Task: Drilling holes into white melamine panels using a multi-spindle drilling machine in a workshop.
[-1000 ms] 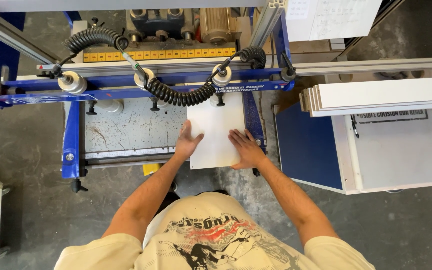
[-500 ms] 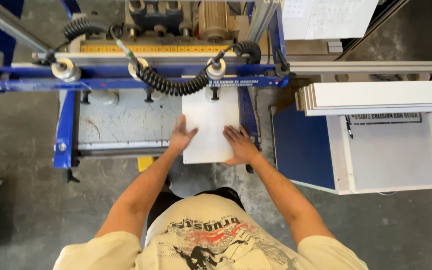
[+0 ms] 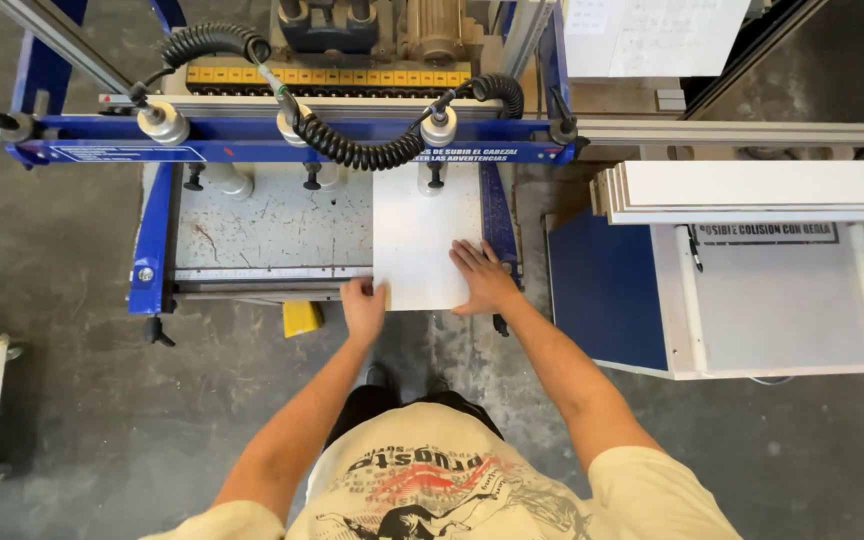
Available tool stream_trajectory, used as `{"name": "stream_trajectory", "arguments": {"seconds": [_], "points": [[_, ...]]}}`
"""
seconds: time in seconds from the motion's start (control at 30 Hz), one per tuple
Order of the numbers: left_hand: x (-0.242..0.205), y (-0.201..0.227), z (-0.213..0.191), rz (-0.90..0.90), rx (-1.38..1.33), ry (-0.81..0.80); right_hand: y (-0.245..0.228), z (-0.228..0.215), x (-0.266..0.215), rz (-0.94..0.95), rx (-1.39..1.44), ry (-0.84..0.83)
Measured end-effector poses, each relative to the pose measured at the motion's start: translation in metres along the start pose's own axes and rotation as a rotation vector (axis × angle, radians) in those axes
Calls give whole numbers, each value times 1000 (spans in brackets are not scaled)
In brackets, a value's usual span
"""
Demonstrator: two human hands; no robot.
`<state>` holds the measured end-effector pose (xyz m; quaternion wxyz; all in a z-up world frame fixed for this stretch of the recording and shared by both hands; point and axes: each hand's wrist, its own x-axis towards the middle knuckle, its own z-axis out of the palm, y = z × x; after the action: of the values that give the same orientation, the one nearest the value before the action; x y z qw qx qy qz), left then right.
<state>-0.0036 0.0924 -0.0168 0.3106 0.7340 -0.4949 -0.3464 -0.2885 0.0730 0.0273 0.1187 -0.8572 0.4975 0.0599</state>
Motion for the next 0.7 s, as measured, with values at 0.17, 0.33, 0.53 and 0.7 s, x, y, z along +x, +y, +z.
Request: {"name": "stream_trajectory", "arguments": {"seconds": [0.17, 0.33, 0.53, 0.7], "points": [[-10, -53, 7, -391, -161, -170, -15, -2, -4, 86, 10, -45], [3, -50, 5, -541, -517, -266, -55, 64, -46, 199, 93, 391], [-9, -67, -22, -474, -682, -354, -125, 89, -99, 1077, 1029, 204], [-4, -102, -60, -596, -444, -706, -110, 76, -89, 1119, 1337, 209]]}}
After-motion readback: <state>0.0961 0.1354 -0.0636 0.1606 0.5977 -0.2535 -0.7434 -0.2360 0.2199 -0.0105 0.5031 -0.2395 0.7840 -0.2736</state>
